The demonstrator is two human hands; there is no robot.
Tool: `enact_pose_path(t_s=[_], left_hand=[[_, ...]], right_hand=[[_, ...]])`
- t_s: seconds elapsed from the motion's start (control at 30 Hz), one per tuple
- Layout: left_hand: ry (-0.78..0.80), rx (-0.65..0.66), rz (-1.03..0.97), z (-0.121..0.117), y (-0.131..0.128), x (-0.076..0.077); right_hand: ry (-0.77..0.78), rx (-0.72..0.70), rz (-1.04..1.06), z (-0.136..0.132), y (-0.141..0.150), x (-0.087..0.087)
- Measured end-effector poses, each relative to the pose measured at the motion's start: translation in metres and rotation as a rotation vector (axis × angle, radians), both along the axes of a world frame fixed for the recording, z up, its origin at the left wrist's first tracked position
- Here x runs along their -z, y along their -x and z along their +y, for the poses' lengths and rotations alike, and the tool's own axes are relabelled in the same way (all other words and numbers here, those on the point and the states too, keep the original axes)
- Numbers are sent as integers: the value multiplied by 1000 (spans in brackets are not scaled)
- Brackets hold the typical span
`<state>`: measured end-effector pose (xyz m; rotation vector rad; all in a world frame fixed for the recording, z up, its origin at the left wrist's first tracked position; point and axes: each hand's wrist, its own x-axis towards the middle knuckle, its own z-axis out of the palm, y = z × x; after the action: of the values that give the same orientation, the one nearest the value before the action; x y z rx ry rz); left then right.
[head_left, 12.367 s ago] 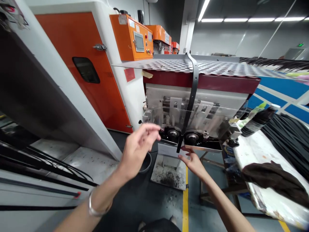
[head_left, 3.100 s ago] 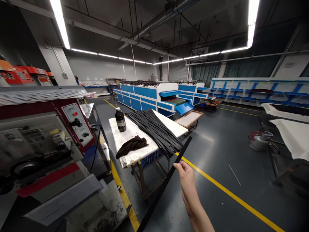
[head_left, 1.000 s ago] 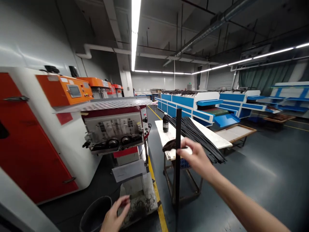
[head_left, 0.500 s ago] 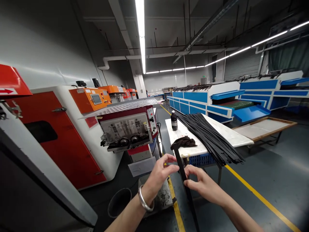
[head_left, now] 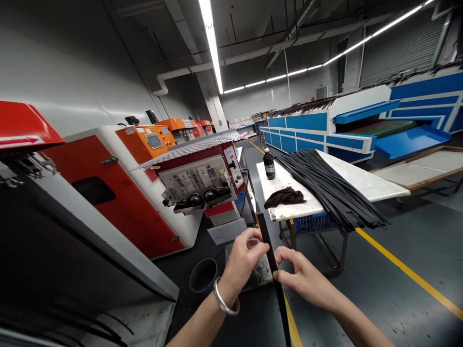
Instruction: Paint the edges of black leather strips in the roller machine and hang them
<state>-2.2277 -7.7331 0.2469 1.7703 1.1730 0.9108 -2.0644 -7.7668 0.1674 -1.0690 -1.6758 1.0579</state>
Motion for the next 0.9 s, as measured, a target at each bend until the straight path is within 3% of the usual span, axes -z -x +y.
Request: enact_pose_path(t_s=[0.33,0.6,0.9], left_hand=[[2,-19,4,1,11,6],[220,-76,-109,-3,5,1],[373,-88,-160,0,10,17]], right_hand=[[21,-63,16,3,8,2],[76,-68,51,2,7,0],[171,-127,65,0,4,6]])
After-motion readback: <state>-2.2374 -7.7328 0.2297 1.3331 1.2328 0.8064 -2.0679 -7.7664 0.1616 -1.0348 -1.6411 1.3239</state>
